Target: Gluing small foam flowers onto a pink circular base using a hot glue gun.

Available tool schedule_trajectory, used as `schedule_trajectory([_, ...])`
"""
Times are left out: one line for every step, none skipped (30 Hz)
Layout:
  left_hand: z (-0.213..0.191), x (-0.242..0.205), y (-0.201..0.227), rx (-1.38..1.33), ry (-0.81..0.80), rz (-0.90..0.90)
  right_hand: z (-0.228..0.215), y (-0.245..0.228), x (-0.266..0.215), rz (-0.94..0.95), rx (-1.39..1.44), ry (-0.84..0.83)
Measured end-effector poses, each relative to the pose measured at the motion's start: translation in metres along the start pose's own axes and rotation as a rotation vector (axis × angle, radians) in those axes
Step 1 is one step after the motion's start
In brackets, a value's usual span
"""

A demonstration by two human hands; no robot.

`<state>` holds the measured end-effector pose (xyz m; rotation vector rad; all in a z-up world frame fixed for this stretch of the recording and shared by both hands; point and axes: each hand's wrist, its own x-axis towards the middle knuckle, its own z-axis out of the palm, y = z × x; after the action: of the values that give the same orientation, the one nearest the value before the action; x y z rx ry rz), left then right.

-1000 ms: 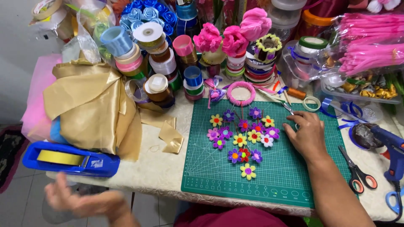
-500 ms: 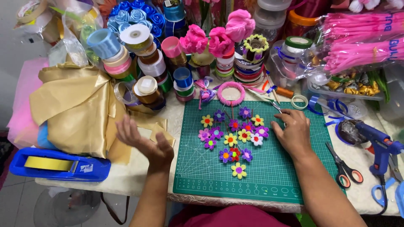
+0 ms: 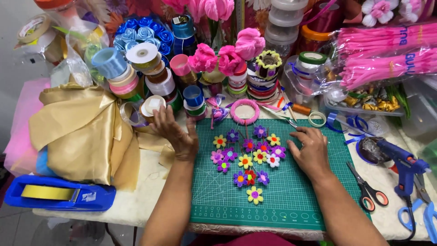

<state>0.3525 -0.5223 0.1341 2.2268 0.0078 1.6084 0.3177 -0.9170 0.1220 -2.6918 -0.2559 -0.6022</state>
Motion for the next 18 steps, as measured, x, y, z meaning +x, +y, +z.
schedule_trajectory([-0.003, 0.002, -0.001, 0.0, 0.0, -0.001, -0.004, -0.002, 0.002, 0.0, 0.0, -0.001])
schedule_trajectory([-0.008, 0.003, -0.002, -0.007, -0.007, -0.029, -0.007, -0.005, 0.003, 0.008, -0.002, -0.017])
schedule_trajectory([-0.012, 0.004, -0.004, -0.015, -0.013, -0.058, -0.009, -0.008, 0.004, 0.017, -0.004, -0.032])
schedule_trajectory([-0.013, 0.004, -0.007, -0.017, -0.014, -0.056, -0.009, -0.008, 0.004, 0.019, -0.003, -0.031])
schedule_trajectory([-0.013, 0.003, -0.009, -0.021, -0.008, -0.074, -0.008, -0.008, 0.005, 0.025, -0.004, -0.036])
schedule_trajectory([-0.014, 0.001, -0.01, -0.026, -0.005, -0.093, -0.008, -0.007, 0.003, 0.032, -0.005, -0.043])
schedule_trajectory([-0.012, 0.003, -0.01, -0.028, -0.008, -0.093, -0.009, -0.007, 0.004, 0.035, -0.006, -0.045])
schedule_trajectory([-0.012, 0.005, -0.01, -0.043, 0.011, -0.109, -0.009, -0.008, 0.004, 0.034, 0.006, -0.038])
schedule_trajectory([-0.012, 0.007, -0.01, -0.059, 0.031, -0.124, -0.009, -0.009, 0.004, 0.034, 0.018, -0.03])
schedule_trajectory([-0.013, 0.009, -0.012, -0.057, 0.033, -0.122, -0.008, -0.007, 0.004, 0.033, 0.021, -0.029])
schedule_trajectory([-0.013, 0.011, -0.014, -0.044, 0.041, -0.112, -0.007, -0.006, 0.004, 0.018, 0.015, -0.016])
schedule_trajectory([-0.016, 0.011, -0.015, -0.03, 0.046, -0.106, -0.007, -0.004, 0.002, 0.004, 0.009, -0.008])
schedule_trajectory([-0.018, 0.011, -0.018, -0.025, 0.044, -0.106, -0.007, -0.007, 0.001, 0.003, 0.012, -0.011])
schedule_trajectory([-0.018, 0.012, -0.02, -0.022, 0.047, -0.12, -0.009, -0.008, 0.002, 0.008, 0.014, -0.008])
schedule_trajectory([-0.018, 0.012, -0.022, -0.019, 0.05, -0.133, -0.011, -0.01, 0.003, 0.014, 0.016, -0.005])
schedule_trajectory([-0.019, 0.015, -0.021, -0.021, 0.056, -0.133, -0.011, -0.009, 0.004, 0.01, 0.014, 0.0])
schedule_trajectory([-0.019, 0.018, -0.02, -0.01, 0.063, -0.133, -0.012, -0.008, 0.006, 0.004, 0.011, -0.002])
schedule_trajectory([-0.022, 0.019, -0.019, 0.002, 0.064, -0.136, -0.012, -0.007, 0.004, -0.001, 0.007, -0.01])
